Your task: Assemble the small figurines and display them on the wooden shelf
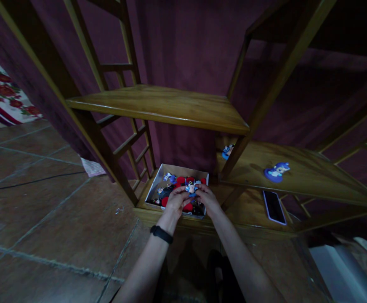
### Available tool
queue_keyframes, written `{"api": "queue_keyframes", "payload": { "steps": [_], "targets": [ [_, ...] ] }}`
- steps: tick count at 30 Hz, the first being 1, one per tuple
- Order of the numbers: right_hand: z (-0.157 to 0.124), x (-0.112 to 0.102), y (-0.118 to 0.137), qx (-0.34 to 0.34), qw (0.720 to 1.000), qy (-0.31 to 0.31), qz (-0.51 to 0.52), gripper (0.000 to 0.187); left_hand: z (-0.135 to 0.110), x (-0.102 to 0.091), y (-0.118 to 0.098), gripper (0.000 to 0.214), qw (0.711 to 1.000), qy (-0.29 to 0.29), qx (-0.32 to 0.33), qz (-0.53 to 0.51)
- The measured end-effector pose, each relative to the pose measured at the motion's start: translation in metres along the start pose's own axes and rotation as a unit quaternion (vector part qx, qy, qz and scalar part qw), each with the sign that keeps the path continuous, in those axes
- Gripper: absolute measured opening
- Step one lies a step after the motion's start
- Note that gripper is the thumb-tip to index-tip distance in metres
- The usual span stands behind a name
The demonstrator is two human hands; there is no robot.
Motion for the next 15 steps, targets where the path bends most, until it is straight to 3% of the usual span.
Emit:
{"api": "queue_keyframes", "payload": {
  "steps": [15],
  "targets": [
    [-0.0017, 0.0031, -0.0016, -0.012, 1.0, 0.011, -0.018, 0.021, -0.0004, 0.0008, 0.0008, 0.03, 1.0, 0.007, 0.013, -0.002]
  ]
}}
Point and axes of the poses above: each hand's wrist, its own z-axis towards the middle knuckle, its own x-axis out of the palm, y = z × x, the point moved 3 cm from there along z, towards the middle knuckle, and after that the axes turned 10 degrees about -y, right-handed, at the moved point
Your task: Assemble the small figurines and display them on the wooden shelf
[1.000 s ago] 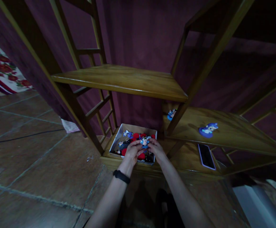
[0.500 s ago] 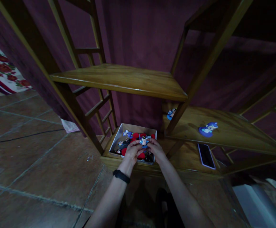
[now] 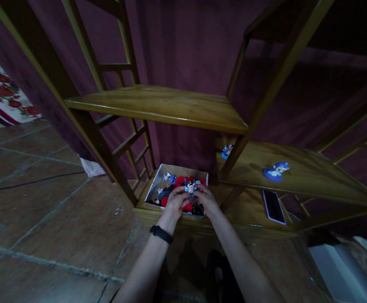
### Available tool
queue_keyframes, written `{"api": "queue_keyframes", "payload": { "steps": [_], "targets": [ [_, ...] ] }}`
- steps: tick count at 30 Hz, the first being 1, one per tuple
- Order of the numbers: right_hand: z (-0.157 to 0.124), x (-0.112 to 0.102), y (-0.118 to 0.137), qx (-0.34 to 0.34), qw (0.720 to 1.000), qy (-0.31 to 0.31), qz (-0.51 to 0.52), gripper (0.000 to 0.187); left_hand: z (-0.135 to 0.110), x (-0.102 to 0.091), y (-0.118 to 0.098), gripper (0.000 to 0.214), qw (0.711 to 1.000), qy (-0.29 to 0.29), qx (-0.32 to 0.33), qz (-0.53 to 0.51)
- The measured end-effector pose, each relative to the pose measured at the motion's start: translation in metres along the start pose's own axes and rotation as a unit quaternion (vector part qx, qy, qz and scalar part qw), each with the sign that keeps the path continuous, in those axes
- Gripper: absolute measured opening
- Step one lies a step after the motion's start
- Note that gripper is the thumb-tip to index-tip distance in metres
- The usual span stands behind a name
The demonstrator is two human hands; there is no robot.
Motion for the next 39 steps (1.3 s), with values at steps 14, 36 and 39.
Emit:
{"api": "queue_keyframes", "payload": {
  "steps": [14, 36, 39],
  "targets": [
    [-0.0008, 0.0026, -0.0038, 0.004, 1.0, 0.005, -0.004, 0.025, -0.0032, 0.0016, -0.0004, 0.029, 1.0, -0.016, 0.008, 0.013],
    [0.0052, 0.001, -0.0087, 0.024, 1.0, 0.01, 0.006, 0.023, -0.0002, -0.0027, -0.0018, 0.025, 0.999, -0.022, -0.013, 0.021],
    [0.0053, -0.0006, -0.0073, 0.025, 1.0, -0.001, 0.003, 0.023, 0.0007, -0.0028, -0.0013, 0.021, 1.0, -0.016, -0.023, 0.012]
  ]
}}
Point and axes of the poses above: each hand's wrist, its own z-axis towards the middle knuckle, its own x-axis out of the palm, y = z × x, the point moved 3 cm from there along z, towards the middle knuckle, and after that the axes turned 10 degrees about -y, right-handed, at the moved point
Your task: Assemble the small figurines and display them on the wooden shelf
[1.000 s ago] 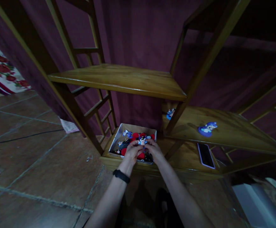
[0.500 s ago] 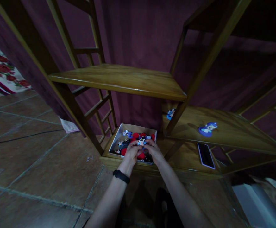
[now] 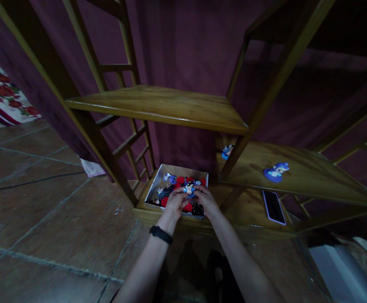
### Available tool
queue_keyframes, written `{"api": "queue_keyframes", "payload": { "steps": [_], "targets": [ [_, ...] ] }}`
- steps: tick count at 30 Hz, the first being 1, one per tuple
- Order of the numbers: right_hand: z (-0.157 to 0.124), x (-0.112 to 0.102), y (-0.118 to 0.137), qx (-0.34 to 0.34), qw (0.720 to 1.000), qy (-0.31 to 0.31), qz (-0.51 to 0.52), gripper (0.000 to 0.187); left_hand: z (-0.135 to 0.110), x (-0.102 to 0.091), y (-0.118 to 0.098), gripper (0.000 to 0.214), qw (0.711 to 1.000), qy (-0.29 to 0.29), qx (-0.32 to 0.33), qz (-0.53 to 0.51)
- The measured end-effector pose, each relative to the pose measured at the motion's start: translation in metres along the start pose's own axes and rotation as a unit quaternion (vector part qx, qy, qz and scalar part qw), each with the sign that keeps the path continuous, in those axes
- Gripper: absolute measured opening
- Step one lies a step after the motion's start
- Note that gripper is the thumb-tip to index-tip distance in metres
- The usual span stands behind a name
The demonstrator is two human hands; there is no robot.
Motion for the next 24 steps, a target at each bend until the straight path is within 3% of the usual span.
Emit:
{"api": "queue_keyframes", "payload": {
  "steps": [11, 24],
  "targets": [
    [-0.0014, -0.0045, 0.0068, 0.0, 1.0, -0.023, -0.003, 0.023, -0.0012, 0.0032, 0.0003, 0.011, 0.999, 0.01, -0.023, -0.019],
    [0.0009, -0.0065, 0.0034, 0.0, 1.0, -0.024, 0.001, 0.026, 0.0023, 0.001, 0.0023, 0.014, 1.0, 0.002, -0.01, -0.017]
  ]
}}
Point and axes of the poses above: each hand's wrist, its own z-axis towards the middle knuckle, its own x-axis out of the palm, y = z × x, the point moved 3 cm from there along z, towards the middle knuckle, and after that the axes turned 10 degrees about -y, right-handed, at the moved point
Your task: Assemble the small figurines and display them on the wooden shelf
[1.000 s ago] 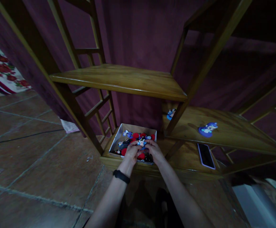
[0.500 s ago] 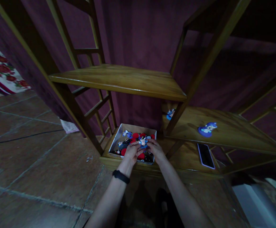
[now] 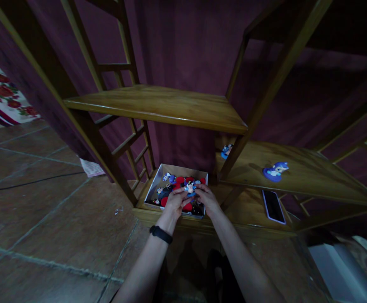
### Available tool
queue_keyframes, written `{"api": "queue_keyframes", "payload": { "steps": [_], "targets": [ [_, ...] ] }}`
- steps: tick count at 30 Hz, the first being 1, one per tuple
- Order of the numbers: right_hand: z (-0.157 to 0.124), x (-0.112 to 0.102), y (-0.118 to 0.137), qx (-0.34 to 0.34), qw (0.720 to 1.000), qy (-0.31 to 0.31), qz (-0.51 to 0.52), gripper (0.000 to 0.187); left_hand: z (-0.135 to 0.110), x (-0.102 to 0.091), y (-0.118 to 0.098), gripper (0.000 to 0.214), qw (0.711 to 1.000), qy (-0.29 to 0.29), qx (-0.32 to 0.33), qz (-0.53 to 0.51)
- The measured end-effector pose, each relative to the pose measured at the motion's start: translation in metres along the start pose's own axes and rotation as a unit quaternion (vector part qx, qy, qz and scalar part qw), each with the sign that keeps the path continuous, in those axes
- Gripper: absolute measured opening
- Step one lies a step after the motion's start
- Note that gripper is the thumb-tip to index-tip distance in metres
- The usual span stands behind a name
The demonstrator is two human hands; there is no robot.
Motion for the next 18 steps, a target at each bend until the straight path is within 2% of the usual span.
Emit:
{"api": "queue_keyframes", "payload": {
  "steps": [11, 18],
  "targets": [
    [-0.0031, 0.0021, 0.0036, -0.013, 1.0, -0.007, 0.016, 0.027, -0.0022, 0.0024, -0.0022, 0.015, 1.0, -0.007, 0.007, -0.01],
    [-0.0003, 0.0015, 0.0009, -0.015, 1.0, -0.004, 0.017, 0.029, -0.0038, 0.0038, -0.0043, 0.007, 1.0, -0.009, -0.001, -0.03]
  ]
}}
Point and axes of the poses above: each hand's wrist, its own z-axis towards the middle knuckle, its own x-axis out of the palm, y = z × x, the point moved 3 cm from there along z, towards the middle knuckle, and after that the axes turned 10 degrees about -y, right-handed, at the moved point
